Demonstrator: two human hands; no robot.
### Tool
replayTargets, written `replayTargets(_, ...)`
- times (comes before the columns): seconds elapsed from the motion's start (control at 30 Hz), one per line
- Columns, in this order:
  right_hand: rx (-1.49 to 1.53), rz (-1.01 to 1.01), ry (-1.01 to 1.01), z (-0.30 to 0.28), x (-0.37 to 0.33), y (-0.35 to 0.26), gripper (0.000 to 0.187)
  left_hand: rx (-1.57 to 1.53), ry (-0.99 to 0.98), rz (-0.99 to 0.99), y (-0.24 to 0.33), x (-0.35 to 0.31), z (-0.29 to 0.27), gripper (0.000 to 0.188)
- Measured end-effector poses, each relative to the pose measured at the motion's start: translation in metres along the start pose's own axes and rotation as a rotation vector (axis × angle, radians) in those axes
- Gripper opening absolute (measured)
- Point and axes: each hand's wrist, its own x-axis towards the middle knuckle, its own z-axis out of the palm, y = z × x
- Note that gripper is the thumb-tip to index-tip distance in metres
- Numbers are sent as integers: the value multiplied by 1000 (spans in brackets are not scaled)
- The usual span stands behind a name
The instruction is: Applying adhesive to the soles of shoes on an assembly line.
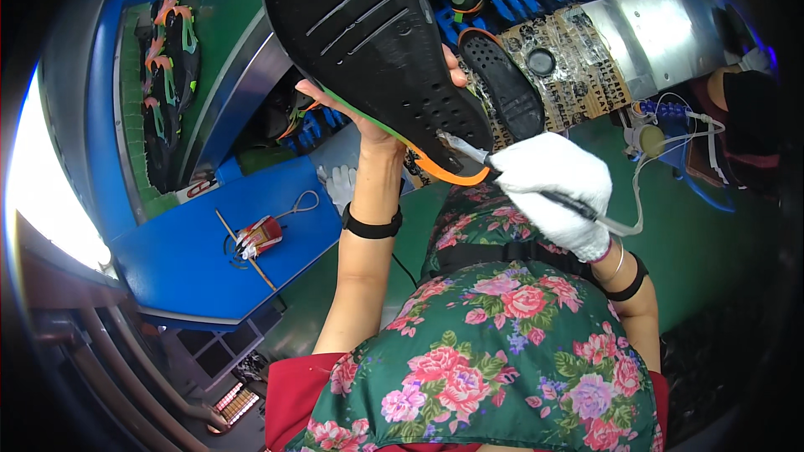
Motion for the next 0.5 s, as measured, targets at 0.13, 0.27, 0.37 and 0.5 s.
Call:
replayTargets(0.13, -66, -78, -83, 6, 0, -3, 23, 2, -14, -11, 1, 2, 12, 137)
replayTargets(0.27, 202, 21, -109, 4, 1, 1, 16, 52, -102, -44, 5, 7, 7, 137)
replayTargets(0.37, 248, 98, -11, 4, -3, 4, 11, 71, -144, -57, 5, 6, 5, 137)
replayTargets(0.5, 88, 24, -30, -1, -1, -2, 15, 27, -119, -123, 4, 4, 9, 137)
